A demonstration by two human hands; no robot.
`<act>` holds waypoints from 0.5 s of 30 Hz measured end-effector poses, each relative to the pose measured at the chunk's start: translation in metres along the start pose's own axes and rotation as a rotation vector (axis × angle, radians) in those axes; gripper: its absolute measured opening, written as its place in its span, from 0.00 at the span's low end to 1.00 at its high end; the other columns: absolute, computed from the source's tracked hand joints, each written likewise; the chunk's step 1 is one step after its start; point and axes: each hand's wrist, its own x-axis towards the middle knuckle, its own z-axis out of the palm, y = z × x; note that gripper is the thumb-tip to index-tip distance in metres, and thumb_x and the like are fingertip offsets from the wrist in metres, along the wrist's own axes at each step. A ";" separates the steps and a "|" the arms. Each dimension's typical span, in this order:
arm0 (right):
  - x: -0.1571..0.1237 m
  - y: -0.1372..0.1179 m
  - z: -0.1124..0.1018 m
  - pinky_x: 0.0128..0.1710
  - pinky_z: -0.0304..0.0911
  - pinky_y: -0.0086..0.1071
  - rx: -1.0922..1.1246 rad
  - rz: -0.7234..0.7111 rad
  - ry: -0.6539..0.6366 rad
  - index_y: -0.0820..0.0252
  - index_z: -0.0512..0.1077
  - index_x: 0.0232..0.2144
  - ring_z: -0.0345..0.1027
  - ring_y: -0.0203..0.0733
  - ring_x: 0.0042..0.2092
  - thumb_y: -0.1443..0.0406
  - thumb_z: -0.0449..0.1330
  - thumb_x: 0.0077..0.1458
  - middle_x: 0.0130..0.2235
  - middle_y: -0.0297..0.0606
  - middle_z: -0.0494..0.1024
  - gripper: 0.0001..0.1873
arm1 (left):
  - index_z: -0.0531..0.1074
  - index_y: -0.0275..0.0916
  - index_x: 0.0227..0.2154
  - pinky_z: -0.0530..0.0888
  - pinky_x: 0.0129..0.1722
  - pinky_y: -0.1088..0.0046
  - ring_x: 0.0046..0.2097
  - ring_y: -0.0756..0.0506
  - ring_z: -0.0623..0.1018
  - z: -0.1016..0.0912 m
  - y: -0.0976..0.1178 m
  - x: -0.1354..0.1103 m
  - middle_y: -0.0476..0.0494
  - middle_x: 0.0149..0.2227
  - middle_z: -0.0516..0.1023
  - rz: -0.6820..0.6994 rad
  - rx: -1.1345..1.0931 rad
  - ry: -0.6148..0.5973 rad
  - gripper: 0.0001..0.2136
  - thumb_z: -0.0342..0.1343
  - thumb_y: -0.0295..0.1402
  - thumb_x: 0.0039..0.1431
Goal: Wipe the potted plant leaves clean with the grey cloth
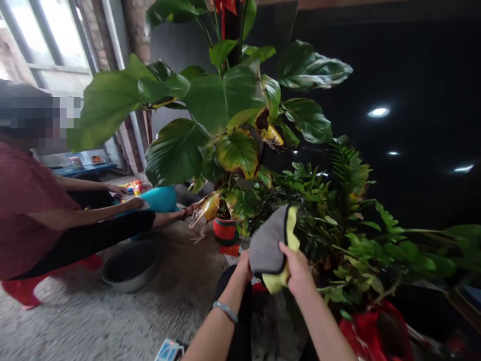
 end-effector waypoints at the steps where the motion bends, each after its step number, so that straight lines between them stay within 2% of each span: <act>1: -0.005 0.008 -0.007 0.40 0.71 0.43 -0.024 0.028 -0.001 0.61 0.76 0.25 0.76 0.53 0.37 0.67 0.69 0.24 0.26 0.40 0.81 0.16 | 0.70 0.36 0.18 0.70 0.29 0.73 0.24 0.48 0.73 0.000 0.000 0.000 0.50 0.15 0.71 -0.010 0.000 0.007 0.08 0.56 0.24 0.51; 2: -0.010 0.009 -0.014 0.39 0.72 0.44 -0.045 0.048 -0.003 0.61 0.76 0.25 0.76 0.54 0.36 0.65 0.70 0.24 0.26 0.41 0.81 0.17 | 0.70 0.36 0.18 0.70 0.29 0.73 0.24 0.47 0.73 0.000 0.001 0.001 0.49 0.16 0.71 -0.019 0.000 0.007 0.08 0.57 0.24 0.51; 4: -0.021 -0.008 -0.020 0.38 0.72 0.44 -0.058 0.021 0.001 0.62 0.77 0.27 0.76 0.54 0.35 0.61 0.71 0.25 0.28 0.42 0.81 0.20 | 0.70 0.36 0.19 0.69 0.27 0.74 0.23 0.49 0.72 -0.001 0.001 0.000 0.50 0.16 0.71 -0.026 -0.004 -0.005 0.07 0.58 0.24 0.50; 6: -0.023 -0.040 -0.014 0.40 0.71 0.45 -0.014 -0.142 0.018 0.61 0.77 0.30 0.76 0.52 0.35 0.59 0.71 0.26 0.30 0.41 0.82 0.23 | 0.70 0.35 0.20 0.68 0.25 0.75 0.21 0.50 0.71 -0.001 0.002 -0.001 0.50 0.17 0.71 -0.029 -0.007 -0.017 0.06 0.59 0.24 0.49; 8: -0.014 -0.067 0.004 0.43 0.70 0.44 0.079 -0.403 0.036 0.60 0.77 0.34 0.76 0.50 0.40 0.58 0.70 0.28 0.36 0.39 0.82 0.25 | 0.69 0.35 0.22 0.68 0.25 0.75 0.21 0.51 0.70 -0.001 0.001 -0.002 0.50 0.18 0.71 -0.039 -0.008 -0.022 0.05 0.59 0.25 0.50; 9: -0.006 -0.074 0.014 0.46 0.68 0.42 0.108 -0.495 0.043 0.59 0.76 0.36 0.75 0.49 0.43 0.58 0.70 0.30 0.39 0.38 0.82 0.26 | 0.70 0.35 0.23 0.68 0.26 0.75 0.21 0.50 0.71 0.000 0.001 -0.002 0.50 0.19 0.71 -0.045 -0.009 -0.022 0.05 0.59 0.27 0.51; 10: 0.002 -0.074 0.023 0.47 0.67 0.40 0.110 -0.525 0.043 0.58 0.75 0.37 0.74 0.47 0.45 0.58 0.69 0.31 0.41 0.36 0.81 0.26 | 0.70 0.34 0.24 0.69 0.26 0.74 0.22 0.50 0.72 0.000 0.001 -0.001 0.49 0.19 0.72 -0.055 -0.017 -0.021 0.05 0.59 0.30 0.52; 11: 0.010 -0.068 0.029 0.48 0.66 0.39 0.084 -0.495 0.036 0.58 0.75 0.37 0.73 0.46 0.47 0.58 0.68 0.31 0.42 0.36 0.81 0.26 | 0.71 0.34 0.26 0.69 0.27 0.73 0.23 0.49 0.72 0.001 0.001 0.000 0.49 0.20 0.72 -0.069 -0.034 -0.019 0.06 0.59 0.32 0.53; 13: 0.019 -0.043 0.031 0.45 0.68 0.40 -0.019 -0.309 0.004 0.59 0.76 0.33 0.74 0.49 0.44 0.60 0.68 0.28 0.38 0.39 0.82 0.23 | 0.73 0.35 0.30 0.71 0.29 0.71 0.25 0.47 0.74 0.001 0.002 0.003 0.47 0.22 0.74 -0.098 -0.080 -0.013 0.10 0.56 0.38 0.55; 15: 0.015 -0.011 0.017 0.38 0.70 0.44 -0.112 -0.110 -0.041 0.61 0.76 0.26 0.76 0.54 0.36 0.62 0.69 0.24 0.29 0.43 0.81 0.19 | 0.74 0.35 0.32 0.72 0.31 0.70 0.26 0.45 0.76 -0.001 0.003 0.006 0.45 0.23 0.76 -0.104 -0.124 -0.005 0.14 0.54 0.43 0.56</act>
